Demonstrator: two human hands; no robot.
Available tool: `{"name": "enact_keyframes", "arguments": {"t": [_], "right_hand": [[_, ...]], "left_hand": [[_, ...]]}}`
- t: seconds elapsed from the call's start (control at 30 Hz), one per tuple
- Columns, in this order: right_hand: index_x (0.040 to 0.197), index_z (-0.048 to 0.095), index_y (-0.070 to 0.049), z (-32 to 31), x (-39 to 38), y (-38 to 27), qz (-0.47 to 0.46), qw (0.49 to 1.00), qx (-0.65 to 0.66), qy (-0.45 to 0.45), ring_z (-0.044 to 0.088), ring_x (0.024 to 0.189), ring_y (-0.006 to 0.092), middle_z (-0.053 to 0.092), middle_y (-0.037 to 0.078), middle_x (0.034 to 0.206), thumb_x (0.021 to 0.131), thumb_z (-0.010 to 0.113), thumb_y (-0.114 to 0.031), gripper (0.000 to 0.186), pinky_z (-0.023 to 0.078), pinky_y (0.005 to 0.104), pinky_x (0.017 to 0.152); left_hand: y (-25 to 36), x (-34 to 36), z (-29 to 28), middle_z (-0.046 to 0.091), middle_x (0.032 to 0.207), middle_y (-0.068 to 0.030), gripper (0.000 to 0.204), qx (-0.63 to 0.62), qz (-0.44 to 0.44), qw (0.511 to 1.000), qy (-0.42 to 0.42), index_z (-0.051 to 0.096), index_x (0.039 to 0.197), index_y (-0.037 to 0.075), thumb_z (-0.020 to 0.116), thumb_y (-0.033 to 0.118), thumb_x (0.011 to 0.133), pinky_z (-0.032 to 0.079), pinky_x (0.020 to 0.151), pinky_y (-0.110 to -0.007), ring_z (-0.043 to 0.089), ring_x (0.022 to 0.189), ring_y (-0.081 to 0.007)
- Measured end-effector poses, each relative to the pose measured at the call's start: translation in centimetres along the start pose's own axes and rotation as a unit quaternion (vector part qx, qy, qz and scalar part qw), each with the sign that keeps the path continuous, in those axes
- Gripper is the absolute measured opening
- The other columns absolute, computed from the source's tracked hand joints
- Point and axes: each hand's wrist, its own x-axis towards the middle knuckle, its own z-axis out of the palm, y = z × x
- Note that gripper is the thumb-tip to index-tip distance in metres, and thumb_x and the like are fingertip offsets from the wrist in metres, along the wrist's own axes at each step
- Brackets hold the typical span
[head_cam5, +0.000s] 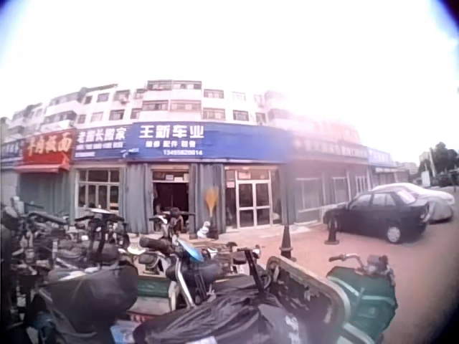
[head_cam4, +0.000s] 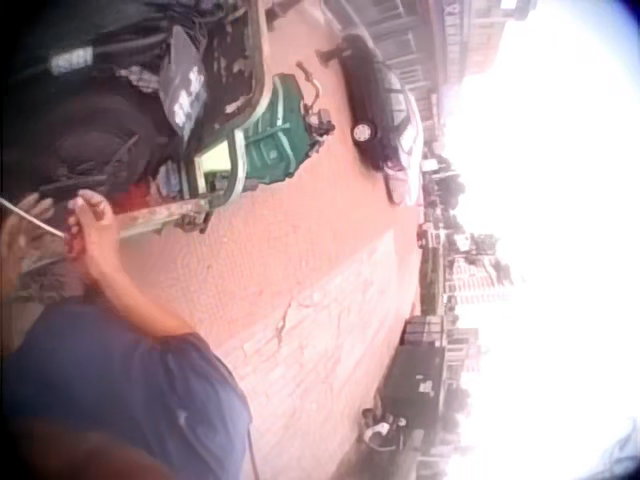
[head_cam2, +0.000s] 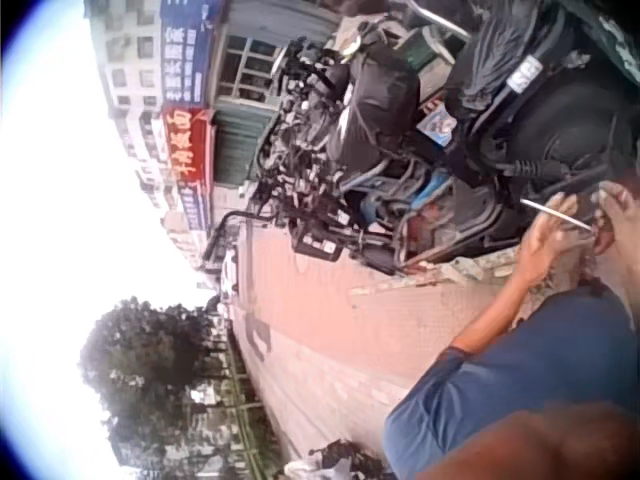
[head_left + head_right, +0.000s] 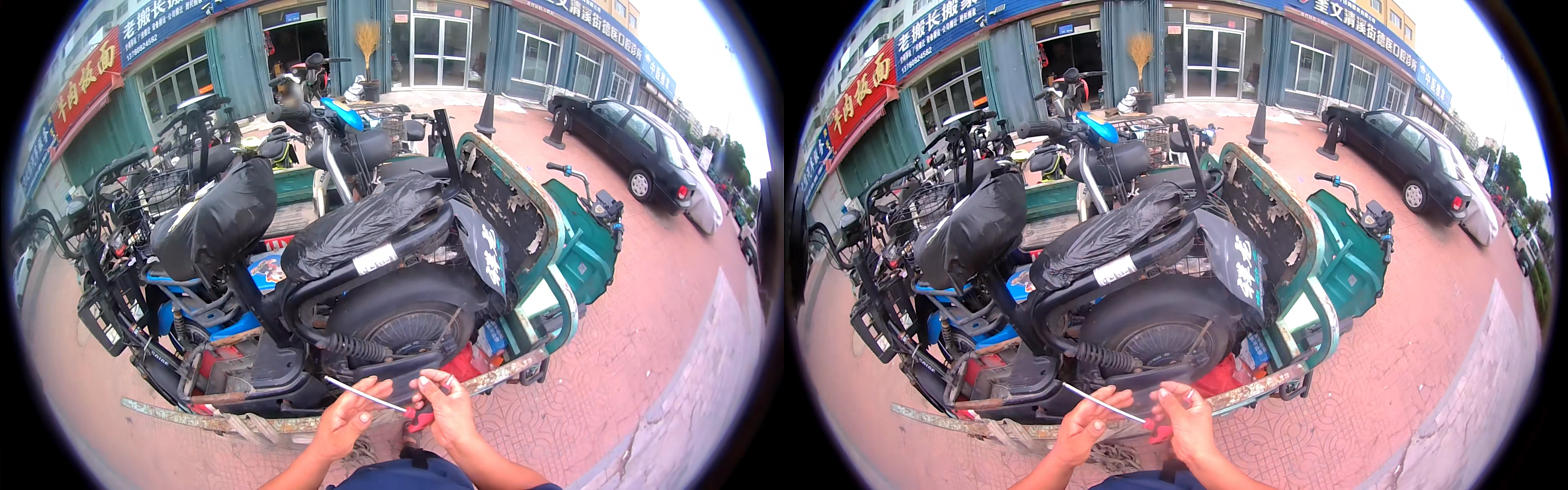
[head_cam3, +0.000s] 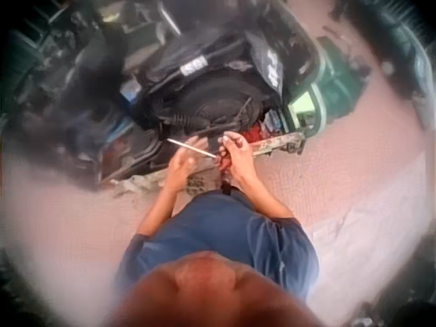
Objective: The person uses a screwdriver to loosen screws on the plastic casing under a motorcycle seat, pulls the seat up, and then rolls the motorcycle backward off a truck bed onto the sidewalk.
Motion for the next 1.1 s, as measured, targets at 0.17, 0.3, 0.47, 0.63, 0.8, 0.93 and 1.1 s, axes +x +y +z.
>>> {"name": "enact_keyframes", "arguments": {"t": [0.17, 0.3, 0.47, 0.63, 0.8, 0.93, 1.1], "right_hand": [[0.129, 0.065, 0.002, 1.9, -7.4, 10.0, 0.133, 0.978, -0.087, -0.132, 0.073, 0.094, 0.0176, 0.075, 0.012, 0.113, 0.103, 0.072, -0.010, 0.029, 0.060, 0.0305, 0.081], [0.134, 0.065, 0.002, 3.8, -12.2, 13.4, 0.223, 0.910, -0.273, -0.218, 0.073, 0.103, 0.0172, 0.074, 0.011, 0.119, 0.105, 0.071, -0.013, 0.033, 0.059, 0.0298, 0.086], [0.133, 0.071, 0.001, 5.7, -15.3, 18.2, 0.226, 0.834, -0.363, -0.348, 0.070, 0.101, 0.0148, 0.077, 0.009, 0.115, 0.102, 0.076, -0.023, 0.039, 0.058, 0.0292, 0.088], [0.134, 0.071, -0.003, 8.4, -15.5, 21.7, 0.205, 0.785, -0.398, -0.429, 0.073, 0.103, 0.0171, 0.078, 0.008, 0.118, 0.101, 0.076, -0.029, 0.042, 0.058, 0.0334, 0.090], [0.134, 0.070, 0.000, 13.2, -17.2, 23.4, 0.140, 0.688, -0.476, -0.529, 0.075, 0.106, 0.0212, 0.078, 0.012, 0.121, 0.101, 0.075, -0.034, 0.047, 0.058, 0.0356, 0.093], [0.135, 0.068, 0.001, 14.6, -18.0, 25.3, 0.093, 0.623, -0.470, -0.619, 0.076, 0.108, 0.0253, 0.076, 0.019, 0.123, 0.100, 0.074, -0.034, 0.051, 0.058, 0.0372, 0.093], [0.140, 0.064, 0.002, 14.2, -17.7, 24.1, -0.019, 0.533, -0.486, -0.692, 0.074, 0.112, 0.0328, 0.073, 0.024, 0.127, 0.101, 0.069, -0.046, 0.062, 0.057, 0.0418, 0.096]], "left_hand": [[-0.8, -10.8, -5.0, 0.064, 0.141, -0.0312, 0.055, -0.084, -0.076, 0.987, 0.111, 0.054, 0.146, -0.005, 0.053, 0.039, 0.113, 0.050, 0.112, -0.051, 0.064, 0.133, -0.0404], [0.3, -19.0, -8.1, 0.067, 0.136, -0.0329, 0.054, -0.126, -0.072, 0.968, 0.206, 0.055, 0.143, -0.006, 0.047, 0.040, 0.115, 0.052, 0.110, -0.053, 0.066, 0.129, -0.0406], [1.3, -31.1, -9.9, 0.074, 0.118, -0.0303, 0.054, -0.194, -0.013, 0.913, 0.359, 0.055, 0.142, -0.004, 0.049, 0.042, 0.114, 0.062, 0.085, -0.045, 0.078, 0.099, -0.0380], [-0.9, -41.4, -11.6, 0.078, 0.102, -0.0234, 0.048, -0.258, 0.091, 0.818, 0.507, 0.058, 0.137, 0.000, 0.052, 0.042, 0.113, 0.057, 0.065, -0.040, 0.076, 0.075, -0.0314], [-2.1, -45.5, -11.0, 0.078, 0.097, -0.0190, 0.042, -0.280, 0.155, 0.741, 0.591, 0.061, 0.134, 0.004, 0.052, 0.040, 0.113, 0.053, 0.060, -0.038, 0.074, 0.068, -0.0281], [-1.8, -44.1, -10.7, 0.079, 0.099, -0.0123, 0.043, -0.280, 0.148, 0.754, 0.575, 0.061, 0.135, 0.008, 0.045, 0.042, 0.115, 0.052, 0.062, -0.037, 0.073, 0.070, -0.0253], [-0.6, -39.7, -10.4, 0.079, 0.104, -0.0156, 0.044, -0.294, 0.181, 0.777, 0.527, 0.062, 0.137, 0.007, 0.049, 0.042, 0.114, 0.053, 0.066, -0.037, 0.073, 0.075, -0.0262]]}}
